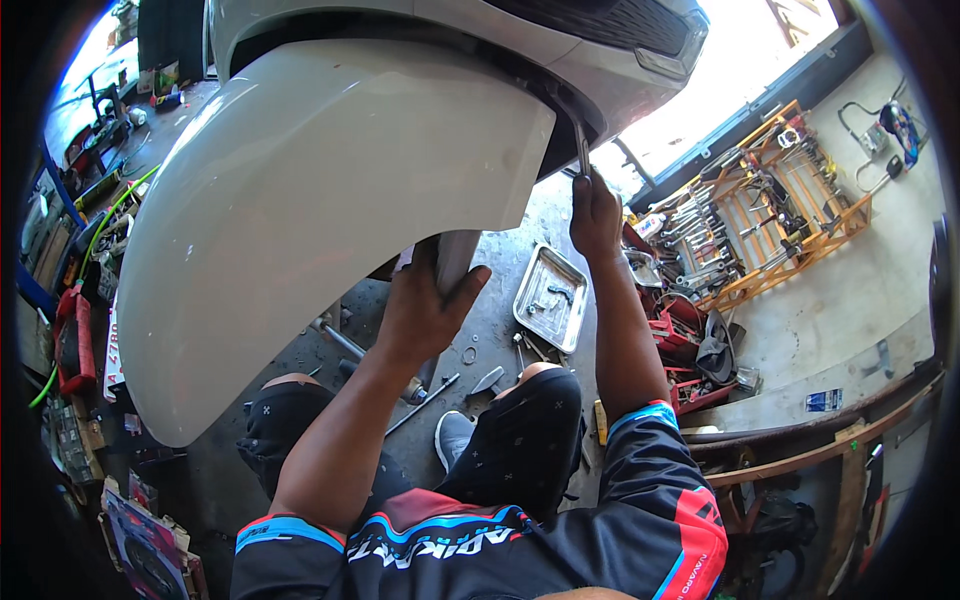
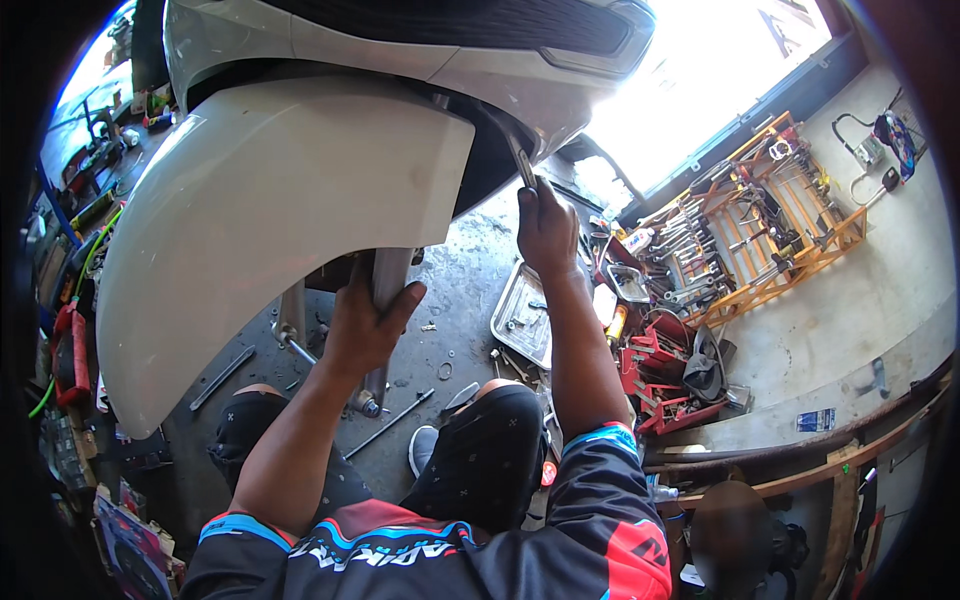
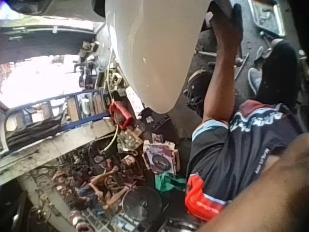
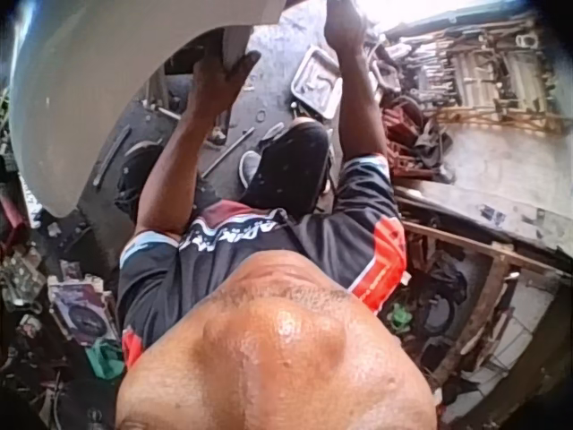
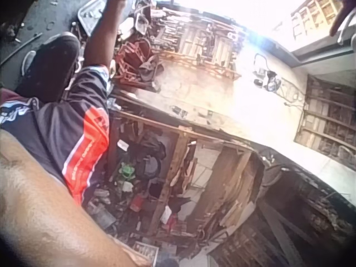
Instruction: Tightening or adjusting bolts on the front fender and fork assembly of a motorcycle.
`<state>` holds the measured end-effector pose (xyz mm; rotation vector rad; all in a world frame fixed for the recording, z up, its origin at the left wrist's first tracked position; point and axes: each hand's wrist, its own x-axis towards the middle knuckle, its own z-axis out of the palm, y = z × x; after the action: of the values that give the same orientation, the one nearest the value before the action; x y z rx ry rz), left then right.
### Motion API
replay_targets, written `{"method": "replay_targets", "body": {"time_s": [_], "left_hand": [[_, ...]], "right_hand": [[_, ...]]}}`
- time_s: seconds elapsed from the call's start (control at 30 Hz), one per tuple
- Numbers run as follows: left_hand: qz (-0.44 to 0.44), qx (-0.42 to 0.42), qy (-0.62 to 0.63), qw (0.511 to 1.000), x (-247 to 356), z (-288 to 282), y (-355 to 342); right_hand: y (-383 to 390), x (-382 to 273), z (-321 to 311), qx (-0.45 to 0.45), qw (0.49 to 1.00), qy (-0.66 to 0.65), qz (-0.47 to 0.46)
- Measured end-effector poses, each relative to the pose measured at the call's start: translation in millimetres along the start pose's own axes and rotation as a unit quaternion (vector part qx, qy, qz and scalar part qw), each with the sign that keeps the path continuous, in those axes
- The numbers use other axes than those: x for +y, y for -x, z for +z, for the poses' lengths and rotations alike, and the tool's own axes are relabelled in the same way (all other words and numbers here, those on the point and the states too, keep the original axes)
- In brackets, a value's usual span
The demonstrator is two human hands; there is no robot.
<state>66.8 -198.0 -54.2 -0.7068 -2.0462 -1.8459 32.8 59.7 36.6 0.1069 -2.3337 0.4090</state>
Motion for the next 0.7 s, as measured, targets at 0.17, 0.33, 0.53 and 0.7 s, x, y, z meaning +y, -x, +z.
{"method": "replay_targets", "body": {"time_s": [0.17,0.33,0.53,0.7], "left_hand": [[0.003,-0.006,0.002,1.000,-1.3,0.4,-2.7],[-0.031,-0.010,0.023,0.999,4.1,-1.7,1.9],[-0.062,-0.032,0.031,0.997,5.7,-4.0,0.9],[-0.047,-0.032,-0.008,0.998,-4.7,-0.8,-0.8]], "right_hand": [[-3.0,1.2,-4.5,-0.037,0.999,0.010,0.007],[0.9,-5.4,-4.4,-0.043,0.999,-0.007,0.029],[0.1,3.4,3.6,-0.039,0.998,-0.023,0.034],[-1.5,1.4,11.4,-0.022,0.999,-0.009,0.035]]}}
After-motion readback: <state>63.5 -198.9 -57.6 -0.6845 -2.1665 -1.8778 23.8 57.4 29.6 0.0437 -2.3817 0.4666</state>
